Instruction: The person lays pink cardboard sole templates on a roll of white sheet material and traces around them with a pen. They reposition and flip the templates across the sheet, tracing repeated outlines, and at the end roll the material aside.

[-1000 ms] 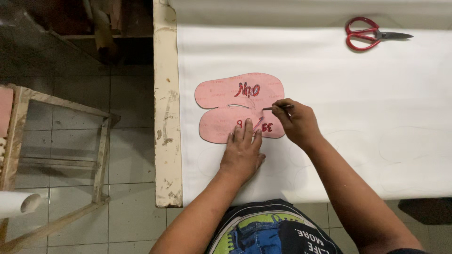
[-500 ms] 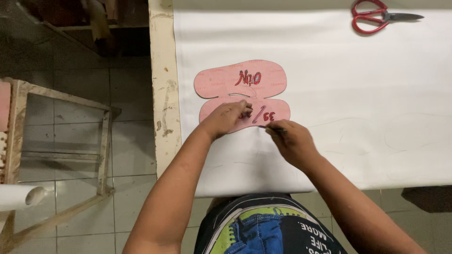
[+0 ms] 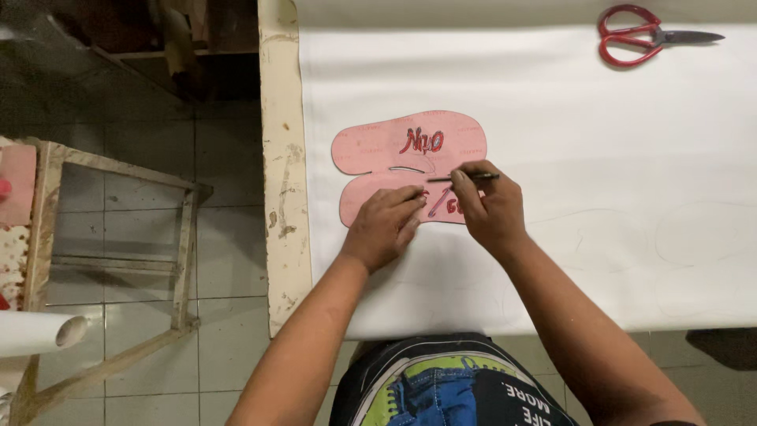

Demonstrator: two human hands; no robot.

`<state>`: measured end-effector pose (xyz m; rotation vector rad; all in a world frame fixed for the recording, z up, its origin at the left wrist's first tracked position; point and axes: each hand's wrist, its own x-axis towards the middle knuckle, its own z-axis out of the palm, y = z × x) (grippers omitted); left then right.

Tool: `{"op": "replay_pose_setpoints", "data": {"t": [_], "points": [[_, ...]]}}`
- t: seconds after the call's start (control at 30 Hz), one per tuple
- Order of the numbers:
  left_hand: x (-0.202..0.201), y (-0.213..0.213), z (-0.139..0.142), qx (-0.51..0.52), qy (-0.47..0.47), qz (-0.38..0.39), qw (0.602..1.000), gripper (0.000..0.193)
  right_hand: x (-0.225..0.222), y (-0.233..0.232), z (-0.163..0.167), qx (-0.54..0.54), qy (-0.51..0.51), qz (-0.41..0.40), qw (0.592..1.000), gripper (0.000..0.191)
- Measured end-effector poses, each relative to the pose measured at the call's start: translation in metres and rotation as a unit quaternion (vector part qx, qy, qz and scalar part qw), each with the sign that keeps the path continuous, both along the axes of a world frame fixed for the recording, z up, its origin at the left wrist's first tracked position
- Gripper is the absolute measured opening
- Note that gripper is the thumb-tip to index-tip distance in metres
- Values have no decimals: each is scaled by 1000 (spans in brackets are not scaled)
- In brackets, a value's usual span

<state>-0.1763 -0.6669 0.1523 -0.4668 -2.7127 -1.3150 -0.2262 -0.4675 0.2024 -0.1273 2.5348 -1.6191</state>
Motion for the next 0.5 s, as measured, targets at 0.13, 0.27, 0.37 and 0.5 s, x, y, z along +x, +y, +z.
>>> {"op": "replay_pose_setpoints", "data": {"t": [0.13, 0.27, 0.37, 0.5], "points": [[3, 6, 12, -50, 35, 14, 998, 24, -31, -17, -6, -23, -39, 55, 997, 22], [0, 5, 12, -54, 57, 8, 997, 26, -38, -35, -9, -40, -8, 78, 996, 22], [0, 5, 9, -67, 79, 13, 995, 28, -42, -37, -4, -10, -25, 80, 996, 23], [2, 5, 6, -71, 74, 13, 995, 31, -45, -26, 15, 199, -75, 65, 975, 23]]}}
